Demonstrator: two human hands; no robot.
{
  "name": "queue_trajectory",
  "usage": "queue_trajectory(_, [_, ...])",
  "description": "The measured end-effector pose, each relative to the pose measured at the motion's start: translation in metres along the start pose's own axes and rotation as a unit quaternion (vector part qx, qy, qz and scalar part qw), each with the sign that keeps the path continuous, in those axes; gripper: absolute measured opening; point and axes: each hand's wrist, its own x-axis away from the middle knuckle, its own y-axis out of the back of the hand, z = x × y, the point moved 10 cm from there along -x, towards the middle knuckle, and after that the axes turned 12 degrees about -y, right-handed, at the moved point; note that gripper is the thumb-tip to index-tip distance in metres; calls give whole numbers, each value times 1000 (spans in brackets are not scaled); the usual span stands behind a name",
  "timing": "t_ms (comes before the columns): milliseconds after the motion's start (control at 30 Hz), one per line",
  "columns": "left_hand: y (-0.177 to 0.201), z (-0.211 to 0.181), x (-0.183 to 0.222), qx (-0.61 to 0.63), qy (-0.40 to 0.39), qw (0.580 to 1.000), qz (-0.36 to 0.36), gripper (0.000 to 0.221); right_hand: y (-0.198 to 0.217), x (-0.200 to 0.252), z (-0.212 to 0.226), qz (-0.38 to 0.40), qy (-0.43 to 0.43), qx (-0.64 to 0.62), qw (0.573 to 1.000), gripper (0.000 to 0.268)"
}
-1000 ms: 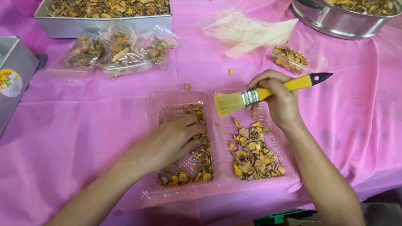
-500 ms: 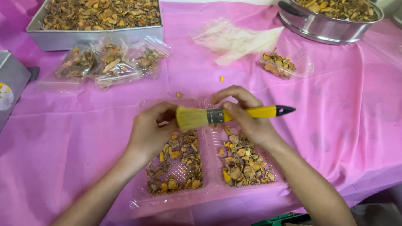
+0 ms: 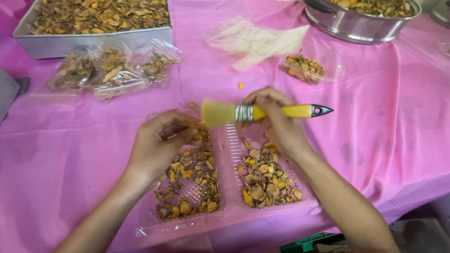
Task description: Sorting and cleaning dried tea ingredients in plastic containers using hands and a brush
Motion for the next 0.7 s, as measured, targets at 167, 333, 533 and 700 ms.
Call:
queue_trajectory(167, [-10, -19, -4, 25, -39, 999, 17, 47, 7, 0, -24, 36, -96, -107, 989, 22])
queue_trajectory(333, [-21, -25, -9, -14, -68, 996, 48, 32, 34, -8, -17, -60, -19, -148, 987, 24])
queue_trajectory(533, [-80, -56, -1, -178, -79, 967, 165, 14, 98, -16, 19, -155, 32, -239, 958, 17])
queue_trajectory(700, [-97, -83, 12, -377, -166, 851, 326, 63, 118, -15, -11, -237, -62, -247, 938, 13])
